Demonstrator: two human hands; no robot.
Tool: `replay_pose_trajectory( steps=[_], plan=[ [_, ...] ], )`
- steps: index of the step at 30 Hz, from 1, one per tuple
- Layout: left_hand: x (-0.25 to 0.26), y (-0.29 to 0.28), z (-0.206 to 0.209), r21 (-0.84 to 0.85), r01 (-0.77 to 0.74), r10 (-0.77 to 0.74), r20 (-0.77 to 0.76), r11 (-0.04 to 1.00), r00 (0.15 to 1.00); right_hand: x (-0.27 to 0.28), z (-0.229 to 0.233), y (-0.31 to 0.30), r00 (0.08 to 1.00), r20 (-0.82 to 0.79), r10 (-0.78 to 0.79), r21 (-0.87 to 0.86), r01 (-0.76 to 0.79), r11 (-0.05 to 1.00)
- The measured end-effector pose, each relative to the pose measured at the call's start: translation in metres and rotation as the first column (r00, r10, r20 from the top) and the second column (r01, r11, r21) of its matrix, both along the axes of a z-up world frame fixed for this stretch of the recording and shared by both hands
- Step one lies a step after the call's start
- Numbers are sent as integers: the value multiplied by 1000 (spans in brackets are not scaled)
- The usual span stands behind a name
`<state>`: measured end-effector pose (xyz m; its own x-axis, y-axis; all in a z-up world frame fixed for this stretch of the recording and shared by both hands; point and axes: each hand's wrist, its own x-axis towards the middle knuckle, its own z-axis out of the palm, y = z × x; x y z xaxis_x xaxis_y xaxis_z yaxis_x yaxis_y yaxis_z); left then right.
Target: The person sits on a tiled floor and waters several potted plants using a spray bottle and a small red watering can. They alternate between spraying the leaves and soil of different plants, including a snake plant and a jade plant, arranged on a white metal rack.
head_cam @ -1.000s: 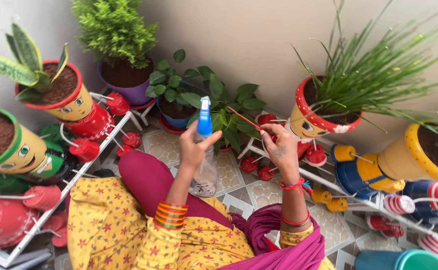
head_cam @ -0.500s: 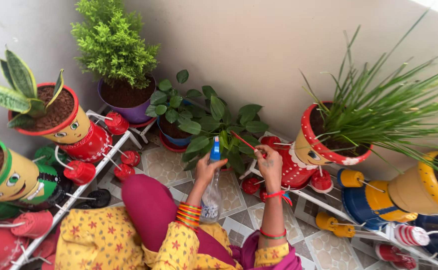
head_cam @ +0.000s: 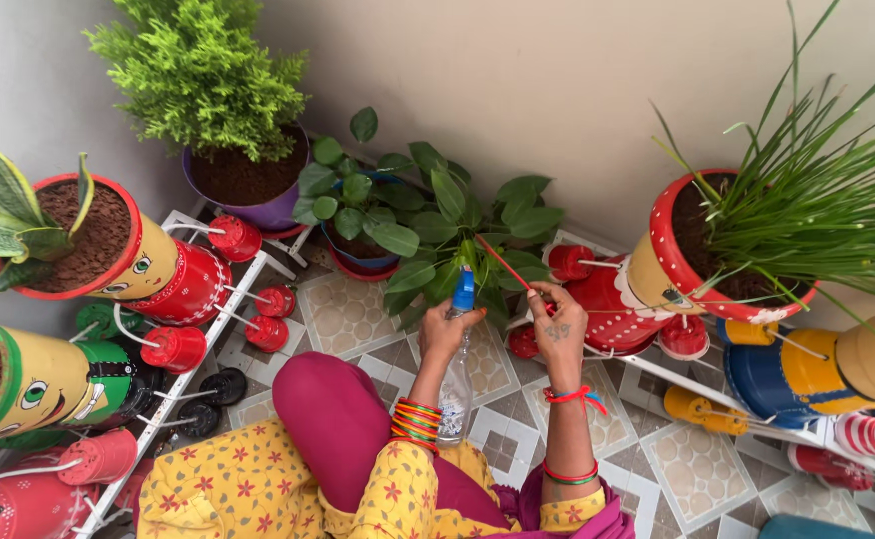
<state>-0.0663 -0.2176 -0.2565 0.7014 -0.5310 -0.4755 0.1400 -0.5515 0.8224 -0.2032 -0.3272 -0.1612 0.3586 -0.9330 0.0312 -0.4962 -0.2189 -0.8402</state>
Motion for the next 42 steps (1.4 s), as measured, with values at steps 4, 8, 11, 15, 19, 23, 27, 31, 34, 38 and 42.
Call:
replay_pose_trajectory(
  steps=[4,8,11,15,19,23,27,31,34,38,42],
  plan=[
    [-4,0,-2,-65,11,-11,4,998,1000,-1,2,5,999,-31,9,-12,-9,1000],
    [-3,-1,0,-15,48,-48,-11,999,999,0,6,7,1000,-3,27,-38,-27,999],
    [-6,-2,0,15,57,-57,-4,998,998,1,8,8,1000,-17,13,-24,-14,1000],
    [-11,-3,-5,-101,50,-46,43,994,998,0,6,7,1000,-13,10,-32,-10,999],
    [-9,-6,-15,-76,48,-47,15,996,999,-1,2,5,999,-40,-4,-9,4,1000],
    [-7,-6,-29,-184,3,-12,-47,983,999,-2,-3,4,999,-43,-5,-30,3,1000],
    [-5,-5,-35,-455,-109,-26,-281,884,959,-3,-8,4,997,-73,25,-136,-35,990],
    [6,-2,-31,-453,-207,12,-396,867,918,-2,-12,8,987,-160,16,-131,-38,991],
    [8,3,-23,-431,-198,10,-400,880,917,4,-16,12,982,-191,15,-196,-53,979],
    [10,2,-16,-456,-165,3,-336,875,942,11,-23,13,973,-230,-11,-207,-38,978],
    [9,0,-14,-513,-216,-26,-424,830,905,17,-37,7,977,-212,-12,-217,-35,976]
  ],
)
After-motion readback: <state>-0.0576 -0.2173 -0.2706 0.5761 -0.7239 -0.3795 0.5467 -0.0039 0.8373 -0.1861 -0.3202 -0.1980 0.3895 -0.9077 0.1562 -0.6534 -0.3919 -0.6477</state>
